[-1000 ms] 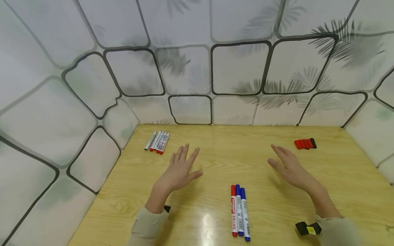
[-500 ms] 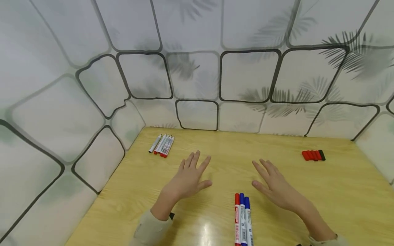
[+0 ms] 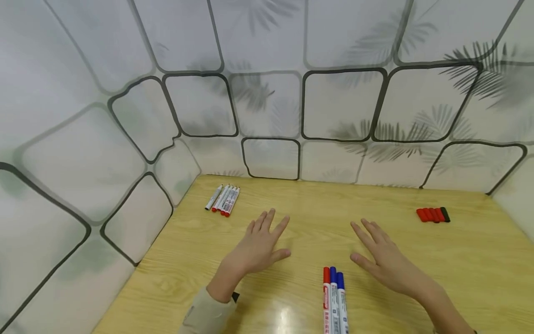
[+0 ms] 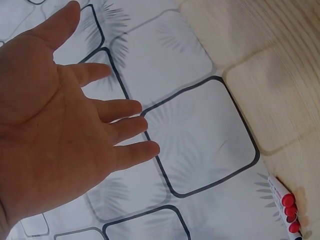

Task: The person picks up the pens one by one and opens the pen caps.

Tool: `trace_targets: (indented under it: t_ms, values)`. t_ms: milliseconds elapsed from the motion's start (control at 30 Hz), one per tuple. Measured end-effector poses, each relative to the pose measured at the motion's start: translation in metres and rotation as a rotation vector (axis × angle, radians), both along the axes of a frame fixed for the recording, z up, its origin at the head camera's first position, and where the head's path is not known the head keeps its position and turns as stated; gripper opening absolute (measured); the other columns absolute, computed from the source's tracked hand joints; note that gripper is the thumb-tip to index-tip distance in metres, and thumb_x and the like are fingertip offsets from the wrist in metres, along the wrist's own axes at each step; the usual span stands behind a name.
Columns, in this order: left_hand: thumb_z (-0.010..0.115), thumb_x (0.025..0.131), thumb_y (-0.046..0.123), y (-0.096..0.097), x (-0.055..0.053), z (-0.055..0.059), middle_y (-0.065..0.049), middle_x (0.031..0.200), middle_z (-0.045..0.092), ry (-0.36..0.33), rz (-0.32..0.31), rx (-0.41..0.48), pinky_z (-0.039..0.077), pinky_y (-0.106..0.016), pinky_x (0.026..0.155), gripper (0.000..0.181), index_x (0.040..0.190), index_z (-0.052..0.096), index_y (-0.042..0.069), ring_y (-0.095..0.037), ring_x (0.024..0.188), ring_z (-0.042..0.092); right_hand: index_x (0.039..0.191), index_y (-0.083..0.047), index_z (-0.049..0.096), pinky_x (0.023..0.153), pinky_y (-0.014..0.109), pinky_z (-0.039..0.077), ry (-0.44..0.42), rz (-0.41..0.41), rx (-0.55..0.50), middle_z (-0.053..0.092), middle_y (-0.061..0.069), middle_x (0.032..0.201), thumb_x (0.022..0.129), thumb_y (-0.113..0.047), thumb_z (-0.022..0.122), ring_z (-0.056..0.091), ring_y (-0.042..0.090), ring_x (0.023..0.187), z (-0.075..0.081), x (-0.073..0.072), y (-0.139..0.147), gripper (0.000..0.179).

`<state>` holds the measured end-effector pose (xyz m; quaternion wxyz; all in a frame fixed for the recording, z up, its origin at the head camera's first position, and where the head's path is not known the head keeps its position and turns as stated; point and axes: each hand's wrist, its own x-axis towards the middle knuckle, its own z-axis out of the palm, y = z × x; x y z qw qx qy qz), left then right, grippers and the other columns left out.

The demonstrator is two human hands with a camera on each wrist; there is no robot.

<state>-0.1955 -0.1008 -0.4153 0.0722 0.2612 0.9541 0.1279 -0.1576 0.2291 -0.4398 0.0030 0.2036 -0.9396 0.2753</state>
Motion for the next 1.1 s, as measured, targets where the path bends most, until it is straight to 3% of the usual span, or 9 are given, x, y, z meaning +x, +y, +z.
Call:
trace_targets:
  t_ms: [300, 600, 867, 1100]
  values:
    - [0.055, 0.099, 0.05, 0.007, 0.005, 0.001, -0.017, 0.166, 0.002, -0.045, -0.022, 0.012, 0.016, -0.059, 0.118, 0.078, 0.161, 0.016, 0.024, -0.037, 0.152, 0.005, 0.16, -0.019, 0.02, 0.105, 0.077, 0.008, 0.011, -0.002, 0.015, 0.006, 0.023, 0.164, 0.105, -0.035, 0.048, -0.002, 0.049, 0.148, -0.003, 0.01, 0.001, 0.064]
    - [0.052, 0.1, 0.051, 0.011, 0.0, 0.0, -0.016, 0.166, 0.002, 0.007, -0.032, -0.028, 0.017, -0.057, 0.119, 0.077, 0.161, 0.014, 0.025, -0.036, 0.152, 0.006, 0.161, -0.02, 0.017, 0.104, 0.078, 0.011, 0.044, -0.017, 0.054, 0.006, 0.024, 0.163, 0.106, -0.037, 0.046, 0.001, 0.051, 0.147, 0.003, 0.006, 0.004, 0.064]
    - [0.05, 0.1, 0.051, 0.005, 0.01, -0.007, -0.018, 0.165, 0.003, -0.043, -0.017, -0.003, 0.02, -0.057, 0.118, 0.077, 0.161, 0.013, 0.022, -0.037, 0.152, 0.007, 0.16, -0.021, 0.021, 0.099, 0.08, 0.015, 0.004, -0.028, 0.039, 0.012, 0.026, 0.162, 0.103, -0.037, 0.052, 0.006, 0.052, 0.146, -0.001, 0.016, 0.005, 0.066]
    - [0.048, 0.101, 0.053, 0.0, 0.006, 0.0, -0.019, 0.165, 0.004, -0.024, -0.006, 0.016, 0.02, -0.056, 0.118, 0.076, 0.161, 0.014, 0.021, -0.038, 0.152, 0.006, 0.16, -0.021, 0.018, 0.099, 0.081, 0.014, -0.002, -0.019, 0.034, 0.01, 0.025, 0.162, 0.101, -0.04, 0.056, 0.003, 0.051, 0.147, 0.004, 0.008, 0.005, 0.073]
